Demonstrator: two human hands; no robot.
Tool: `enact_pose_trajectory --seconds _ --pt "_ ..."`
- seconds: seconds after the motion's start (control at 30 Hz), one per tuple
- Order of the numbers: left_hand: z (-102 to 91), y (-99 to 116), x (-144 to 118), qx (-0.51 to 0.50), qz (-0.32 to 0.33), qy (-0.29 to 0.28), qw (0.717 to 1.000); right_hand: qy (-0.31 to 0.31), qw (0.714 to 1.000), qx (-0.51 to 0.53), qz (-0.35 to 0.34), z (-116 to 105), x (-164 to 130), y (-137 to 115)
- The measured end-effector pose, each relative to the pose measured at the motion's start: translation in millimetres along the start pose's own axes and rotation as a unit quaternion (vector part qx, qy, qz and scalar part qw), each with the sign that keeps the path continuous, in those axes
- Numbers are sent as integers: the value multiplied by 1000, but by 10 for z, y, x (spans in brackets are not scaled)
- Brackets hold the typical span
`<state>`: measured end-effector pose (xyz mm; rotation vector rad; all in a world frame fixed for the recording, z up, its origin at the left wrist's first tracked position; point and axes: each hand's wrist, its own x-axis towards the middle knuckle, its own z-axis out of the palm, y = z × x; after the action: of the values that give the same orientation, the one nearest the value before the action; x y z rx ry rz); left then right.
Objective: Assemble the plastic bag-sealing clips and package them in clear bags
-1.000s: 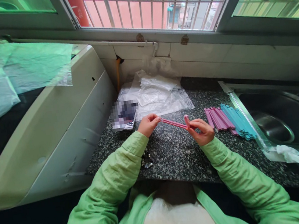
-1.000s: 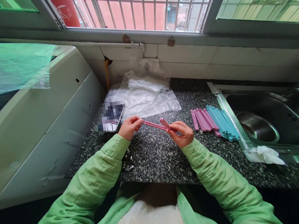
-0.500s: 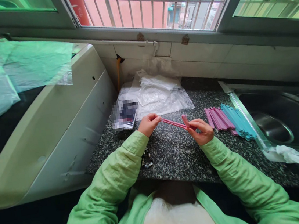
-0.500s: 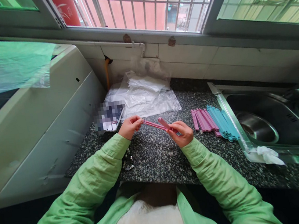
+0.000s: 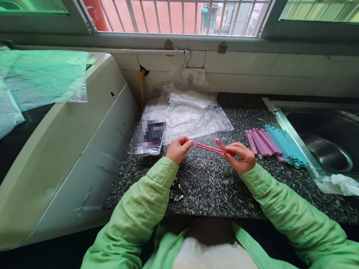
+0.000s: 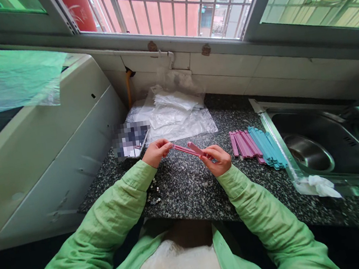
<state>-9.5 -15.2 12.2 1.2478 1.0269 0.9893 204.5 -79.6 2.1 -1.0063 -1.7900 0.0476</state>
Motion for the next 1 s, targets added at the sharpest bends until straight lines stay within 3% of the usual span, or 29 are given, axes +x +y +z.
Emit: enact_pose_trajectory --seconds 0.53,1.0 --pt "2 6 0 14 -5 1 1000 -17 1000 -5 22 9 -5 14" --pt "-4 -6 1 20 3 -2 1000 -16 1000 -9 0 7 2 7"
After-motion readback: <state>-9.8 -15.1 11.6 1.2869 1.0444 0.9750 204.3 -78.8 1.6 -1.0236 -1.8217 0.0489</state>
